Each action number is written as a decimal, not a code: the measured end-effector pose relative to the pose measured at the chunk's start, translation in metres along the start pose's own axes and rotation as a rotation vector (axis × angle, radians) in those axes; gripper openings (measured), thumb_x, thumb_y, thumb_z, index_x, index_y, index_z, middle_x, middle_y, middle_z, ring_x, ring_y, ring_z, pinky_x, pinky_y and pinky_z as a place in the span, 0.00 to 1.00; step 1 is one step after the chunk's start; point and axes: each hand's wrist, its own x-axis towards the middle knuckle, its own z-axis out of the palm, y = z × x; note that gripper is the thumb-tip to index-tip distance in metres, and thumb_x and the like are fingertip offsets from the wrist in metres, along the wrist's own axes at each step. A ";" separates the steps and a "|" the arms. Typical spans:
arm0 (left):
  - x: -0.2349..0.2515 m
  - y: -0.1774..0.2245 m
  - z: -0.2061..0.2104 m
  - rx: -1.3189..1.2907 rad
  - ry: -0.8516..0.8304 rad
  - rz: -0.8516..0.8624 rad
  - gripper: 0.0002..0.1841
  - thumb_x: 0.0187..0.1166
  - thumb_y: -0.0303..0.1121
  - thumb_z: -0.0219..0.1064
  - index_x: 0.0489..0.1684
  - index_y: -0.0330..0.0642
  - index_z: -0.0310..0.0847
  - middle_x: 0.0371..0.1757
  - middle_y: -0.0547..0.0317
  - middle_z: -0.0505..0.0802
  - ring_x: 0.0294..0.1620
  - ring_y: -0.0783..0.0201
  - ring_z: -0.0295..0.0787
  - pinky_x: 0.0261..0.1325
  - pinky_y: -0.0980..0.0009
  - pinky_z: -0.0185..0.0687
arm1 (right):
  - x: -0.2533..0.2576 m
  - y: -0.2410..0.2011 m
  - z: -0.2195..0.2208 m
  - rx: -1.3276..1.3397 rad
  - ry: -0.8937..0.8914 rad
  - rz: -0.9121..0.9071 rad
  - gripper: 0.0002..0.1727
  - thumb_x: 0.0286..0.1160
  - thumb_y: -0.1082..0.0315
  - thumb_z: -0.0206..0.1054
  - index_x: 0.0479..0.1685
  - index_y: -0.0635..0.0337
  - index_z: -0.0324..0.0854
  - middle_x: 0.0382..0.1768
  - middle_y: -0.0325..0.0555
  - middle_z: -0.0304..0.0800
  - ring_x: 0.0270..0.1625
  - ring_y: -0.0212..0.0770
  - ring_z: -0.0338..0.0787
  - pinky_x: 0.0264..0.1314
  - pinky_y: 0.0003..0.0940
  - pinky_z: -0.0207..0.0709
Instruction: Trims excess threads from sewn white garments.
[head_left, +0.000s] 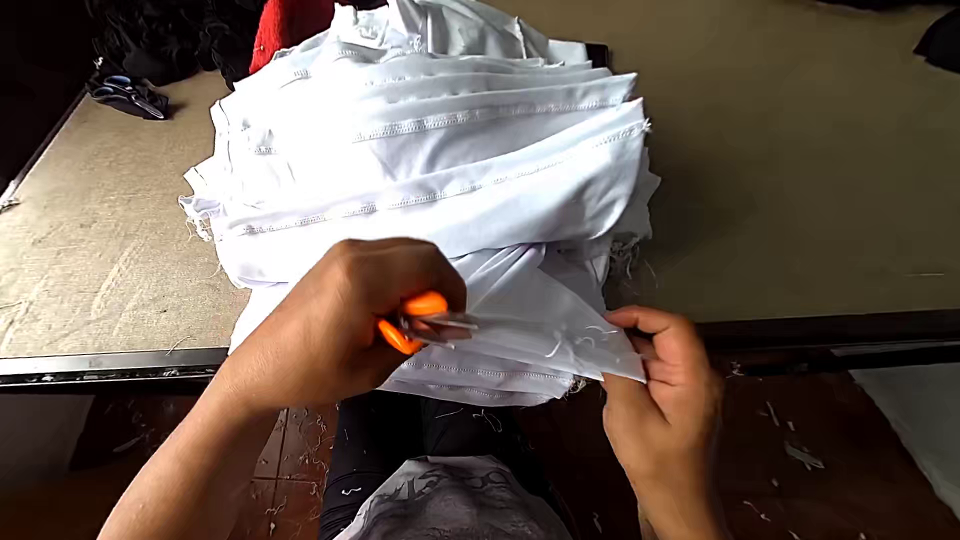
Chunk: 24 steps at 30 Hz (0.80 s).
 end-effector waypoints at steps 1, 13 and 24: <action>-0.012 -0.008 0.014 0.129 -0.075 -0.035 0.05 0.75 0.30 0.66 0.34 0.43 0.88 0.31 0.68 0.87 0.32 0.76 0.83 0.34 0.79 0.80 | -0.009 0.016 0.006 -0.199 0.030 -0.062 0.13 0.81 0.66 0.56 0.54 0.60 0.82 0.27 0.38 0.87 0.25 0.31 0.84 0.25 0.30 0.74; -0.047 0.000 0.051 0.316 -0.101 -0.229 0.09 0.69 0.37 0.68 0.41 0.49 0.90 0.44 0.64 0.90 0.45 0.65 0.88 0.44 0.65 0.84 | -0.035 0.014 0.012 -0.505 0.056 -0.315 0.39 0.64 0.32 0.74 0.63 0.55 0.80 0.42 0.53 0.84 0.49 0.55 0.80 0.59 0.50 0.67; -0.032 -0.012 0.109 0.092 0.028 -0.228 0.10 0.67 0.26 0.71 0.44 0.38 0.90 0.39 0.57 0.90 0.40 0.63 0.89 0.41 0.67 0.87 | -0.014 0.007 0.035 -0.188 -0.103 -0.270 0.11 0.76 0.64 0.69 0.47 0.57 0.96 0.25 0.40 0.80 0.29 0.32 0.79 0.33 0.21 0.71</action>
